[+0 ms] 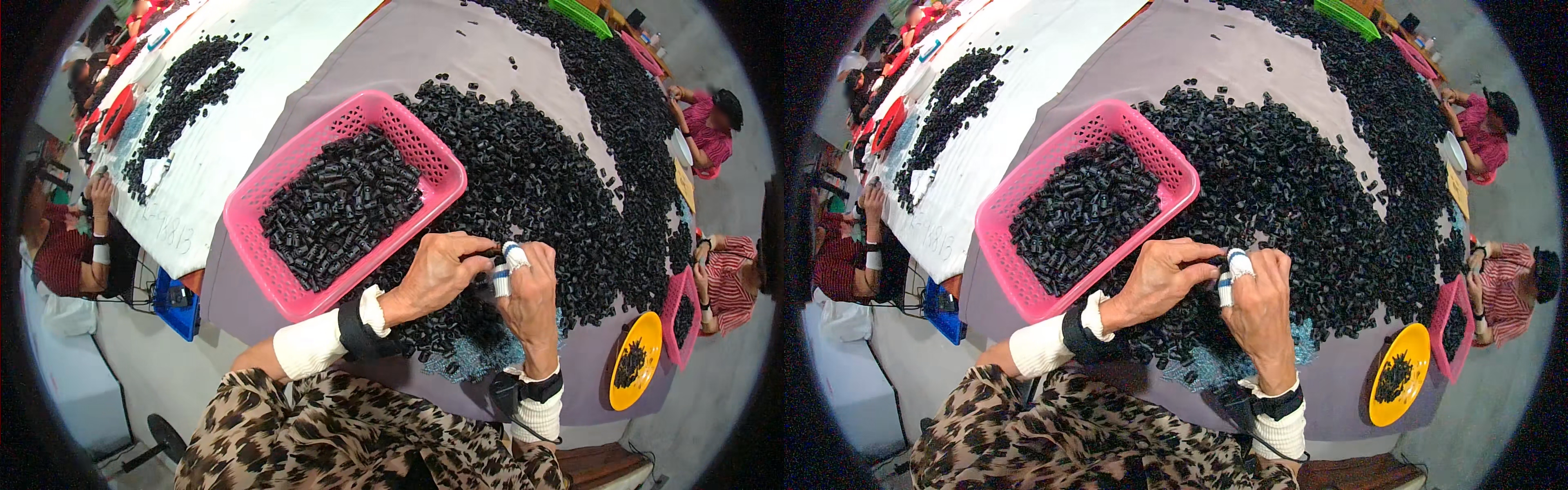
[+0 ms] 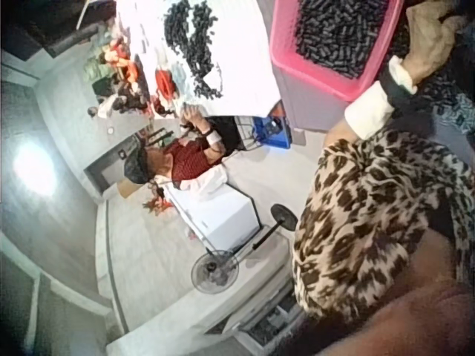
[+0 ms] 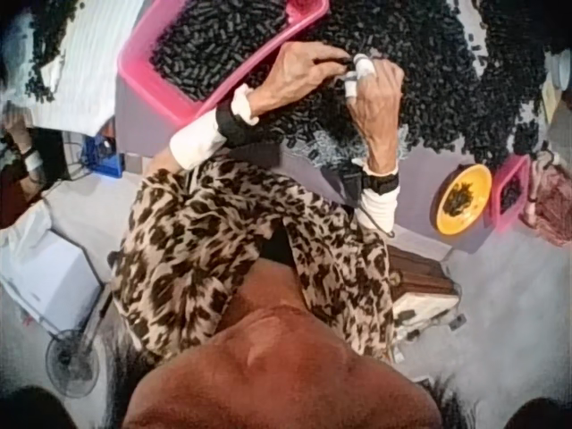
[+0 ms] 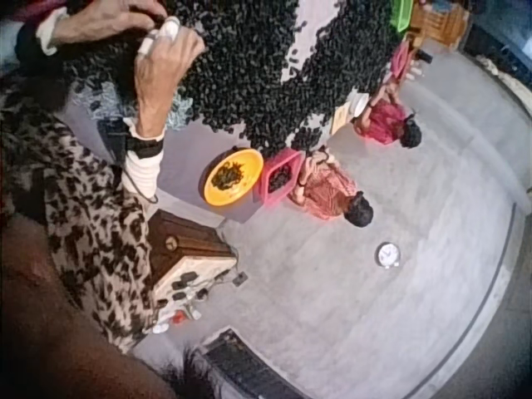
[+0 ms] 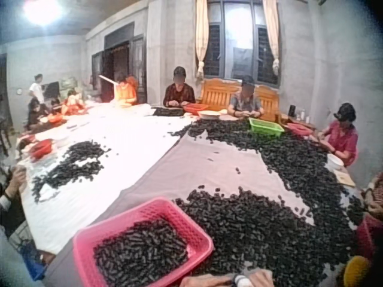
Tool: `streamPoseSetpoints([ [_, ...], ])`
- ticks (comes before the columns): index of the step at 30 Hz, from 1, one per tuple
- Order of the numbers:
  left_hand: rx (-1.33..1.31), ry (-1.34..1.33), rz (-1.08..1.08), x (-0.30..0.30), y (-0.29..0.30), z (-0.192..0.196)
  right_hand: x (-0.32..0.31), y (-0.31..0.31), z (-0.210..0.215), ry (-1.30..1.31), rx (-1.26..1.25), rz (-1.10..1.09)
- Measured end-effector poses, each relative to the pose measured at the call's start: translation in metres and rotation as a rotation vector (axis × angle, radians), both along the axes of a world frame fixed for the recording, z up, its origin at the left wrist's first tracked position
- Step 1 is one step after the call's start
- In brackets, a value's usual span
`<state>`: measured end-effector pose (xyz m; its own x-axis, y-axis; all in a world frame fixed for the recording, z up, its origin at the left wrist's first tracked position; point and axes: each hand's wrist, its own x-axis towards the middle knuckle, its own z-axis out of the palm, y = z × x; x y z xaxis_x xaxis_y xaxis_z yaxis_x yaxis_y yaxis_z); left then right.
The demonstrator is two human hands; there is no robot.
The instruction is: Sorting and assembling small black shoe components from a pile on a table.
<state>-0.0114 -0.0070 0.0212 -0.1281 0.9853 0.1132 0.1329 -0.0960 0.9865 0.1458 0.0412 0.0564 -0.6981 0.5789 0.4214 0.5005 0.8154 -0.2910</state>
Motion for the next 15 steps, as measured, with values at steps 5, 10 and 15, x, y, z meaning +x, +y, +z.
streamPoseSetpoints([
  [5,-0.013,0.043,-0.071,-0.008,-0.003,0.0053,-0.0006,0.002,-0.0017,0.047,0.005,0.02],
  [10,-0.076,-0.069,-0.062,-0.0064,-0.003,0.0037,0.0,0.0068,-0.0065,0.083,0.009,0.06],
  [15,-0.095,-0.047,-0.058,-0.006,-0.0017,0.0027,0.0029,0.0088,-0.0097,0.08,0.018,0.076],
])
